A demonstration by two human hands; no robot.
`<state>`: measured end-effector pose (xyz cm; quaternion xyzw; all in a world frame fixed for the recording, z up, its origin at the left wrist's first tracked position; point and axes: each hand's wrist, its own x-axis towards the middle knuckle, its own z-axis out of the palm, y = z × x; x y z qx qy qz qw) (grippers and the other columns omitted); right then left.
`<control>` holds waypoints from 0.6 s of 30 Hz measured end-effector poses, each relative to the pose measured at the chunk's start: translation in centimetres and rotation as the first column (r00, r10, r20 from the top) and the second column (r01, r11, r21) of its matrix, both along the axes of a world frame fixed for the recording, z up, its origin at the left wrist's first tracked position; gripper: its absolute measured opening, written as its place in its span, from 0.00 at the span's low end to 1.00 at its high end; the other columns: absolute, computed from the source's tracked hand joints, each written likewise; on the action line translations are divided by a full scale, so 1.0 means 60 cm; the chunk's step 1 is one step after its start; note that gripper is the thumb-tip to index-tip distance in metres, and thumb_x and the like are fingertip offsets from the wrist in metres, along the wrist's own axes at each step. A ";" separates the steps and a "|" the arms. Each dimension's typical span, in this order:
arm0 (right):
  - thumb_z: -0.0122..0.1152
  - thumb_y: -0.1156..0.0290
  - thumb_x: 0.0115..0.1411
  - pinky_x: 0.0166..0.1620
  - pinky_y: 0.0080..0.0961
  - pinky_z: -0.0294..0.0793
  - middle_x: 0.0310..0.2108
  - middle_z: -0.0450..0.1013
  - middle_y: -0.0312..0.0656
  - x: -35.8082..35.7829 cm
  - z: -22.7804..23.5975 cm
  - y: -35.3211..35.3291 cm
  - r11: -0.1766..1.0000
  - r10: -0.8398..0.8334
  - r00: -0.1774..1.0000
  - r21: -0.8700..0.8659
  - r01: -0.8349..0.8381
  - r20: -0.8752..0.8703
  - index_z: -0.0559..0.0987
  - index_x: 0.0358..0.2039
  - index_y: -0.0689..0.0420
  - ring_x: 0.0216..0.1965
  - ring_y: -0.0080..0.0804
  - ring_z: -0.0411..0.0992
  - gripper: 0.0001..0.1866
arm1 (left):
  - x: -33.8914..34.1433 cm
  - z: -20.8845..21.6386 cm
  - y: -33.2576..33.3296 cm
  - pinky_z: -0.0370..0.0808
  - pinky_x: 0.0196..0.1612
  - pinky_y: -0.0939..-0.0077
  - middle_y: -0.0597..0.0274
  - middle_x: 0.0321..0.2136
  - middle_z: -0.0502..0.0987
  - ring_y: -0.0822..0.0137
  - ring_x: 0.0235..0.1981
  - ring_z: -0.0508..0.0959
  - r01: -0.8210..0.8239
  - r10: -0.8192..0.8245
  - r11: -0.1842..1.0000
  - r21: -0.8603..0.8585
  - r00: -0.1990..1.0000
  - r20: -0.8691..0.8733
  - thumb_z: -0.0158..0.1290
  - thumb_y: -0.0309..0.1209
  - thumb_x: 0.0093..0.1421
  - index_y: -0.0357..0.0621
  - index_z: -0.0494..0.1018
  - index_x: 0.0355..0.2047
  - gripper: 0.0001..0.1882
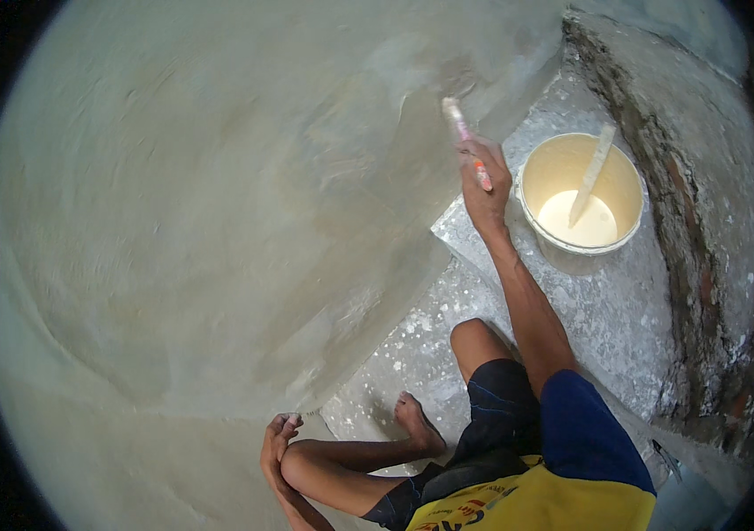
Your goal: The person paints a concrete wall using a brush, dipping the brush into a bucket of light-colored paint and applying it to the wall surface with repeated strokes.
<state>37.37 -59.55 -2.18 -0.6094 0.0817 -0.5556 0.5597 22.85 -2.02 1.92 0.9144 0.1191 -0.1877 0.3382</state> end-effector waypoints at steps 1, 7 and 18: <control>0.57 0.82 0.56 0.45 0.25 0.72 0.41 0.75 0.43 0.006 -0.008 0.001 0.990 -0.137 0.989 -0.007 0.138 0.047 0.80 0.39 0.62 0.42 0.33 0.74 0.10 | -0.001 0.000 0.002 0.71 0.52 0.64 0.53 0.41 0.79 0.59 0.44 0.75 0.003 -0.003 1.000 -0.006 1.000 0.003 0.52 0.43 0.65 0.34 0.72 0.46 0.22; 0.59 0.80 0.53 0.47 0.34 0.73 0.45 0.74 0.47 -0.029 -0.087 0.119 0.937 0.083 0.977 -0.318 -0.143 -0.194 0.80 0.41 0.59 0.45 0.46 0.74 0.14 | -0.001 -0.006 0.007 0.71 0.51 0.65 0.54 0.41 0.79 0.60 0.44 0.75 0.007 -0.007 1.000 0.006 1.000 0.011 0.52 0.43 0.65 0.35 0.73 0.46 0.21; 0.59 0.77 0.61 0.38 0.20 0.74 0.44 0.73 0.37 0.003 -0.116 0.022 0.917 0.193 0.981 0.354 -0.181 0.002 0.79 0.41 0.61 0.42 0.23 0.71 0.08 | -0.001 0.002 0.000 0.71 0.52 0.64 0.52 0.42 0.79 0.58 0.44 0.76 0.026 -0.026 0.999 0.031 1.000 0.009 0.51 0.42 0.65 0.35 0.73 0.48 0.21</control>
